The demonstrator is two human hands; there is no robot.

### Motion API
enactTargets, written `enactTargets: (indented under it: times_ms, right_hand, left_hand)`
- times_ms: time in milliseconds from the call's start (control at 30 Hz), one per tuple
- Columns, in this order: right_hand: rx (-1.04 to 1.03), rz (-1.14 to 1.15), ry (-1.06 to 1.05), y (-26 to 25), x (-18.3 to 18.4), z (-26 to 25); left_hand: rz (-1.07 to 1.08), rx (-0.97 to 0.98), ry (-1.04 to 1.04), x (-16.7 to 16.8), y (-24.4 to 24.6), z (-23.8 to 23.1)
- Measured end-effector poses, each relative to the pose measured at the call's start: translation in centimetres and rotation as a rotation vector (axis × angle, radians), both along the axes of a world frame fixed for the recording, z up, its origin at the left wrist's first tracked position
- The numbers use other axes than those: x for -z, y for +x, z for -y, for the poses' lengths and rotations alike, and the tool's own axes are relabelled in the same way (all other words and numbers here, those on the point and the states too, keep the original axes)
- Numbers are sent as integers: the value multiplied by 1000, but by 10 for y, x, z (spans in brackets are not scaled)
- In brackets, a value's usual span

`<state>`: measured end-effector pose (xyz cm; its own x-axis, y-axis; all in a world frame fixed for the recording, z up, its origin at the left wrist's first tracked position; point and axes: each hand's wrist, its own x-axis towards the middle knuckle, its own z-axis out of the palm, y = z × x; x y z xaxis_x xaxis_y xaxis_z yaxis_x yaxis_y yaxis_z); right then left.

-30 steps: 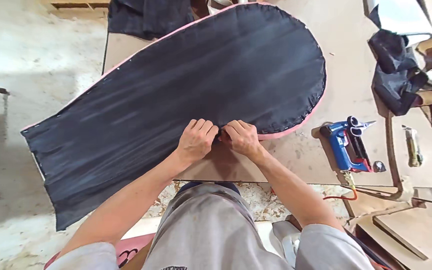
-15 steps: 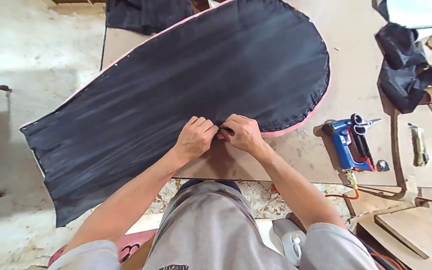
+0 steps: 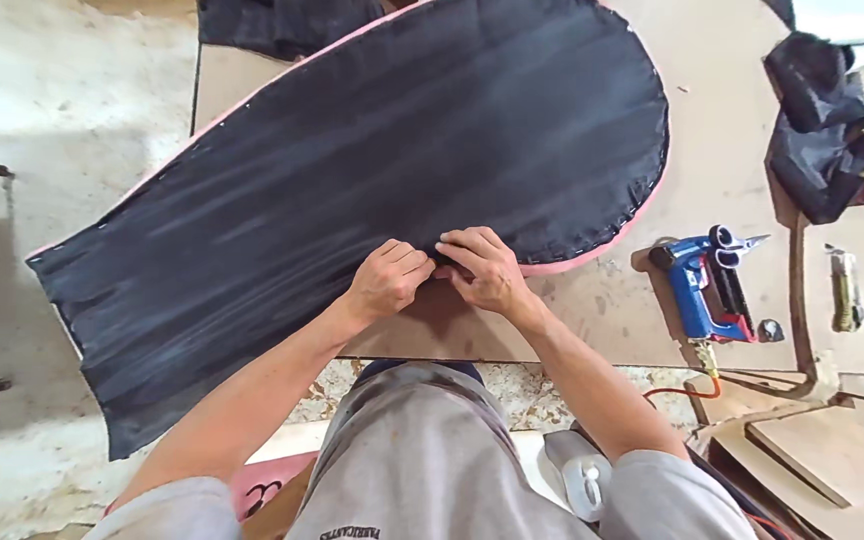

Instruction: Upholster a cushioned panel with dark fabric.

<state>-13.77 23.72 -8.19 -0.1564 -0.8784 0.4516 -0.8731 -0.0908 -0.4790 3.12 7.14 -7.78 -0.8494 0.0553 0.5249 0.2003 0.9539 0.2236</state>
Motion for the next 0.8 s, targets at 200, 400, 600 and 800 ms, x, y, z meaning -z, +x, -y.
enactTargets:
  times_ms: [200, 400, 600, 800]
  right_hand:
    - [93, 27, -1, 12, 8, -4]
    - [78, 1, -98, 15, 26, -10]
    - [171, 31, -200, 22, 32, -11]
    - [176, -66, -212, 27, 32, -13]
  left_hand:
    - [21, 17, 9, 0, 0, 0]
    - [23, 47, 30, 6, 0, 0]
    - [77, 18, 127, 1, -1, 2]
    - [80, 16, 217, -2, -4, 7]
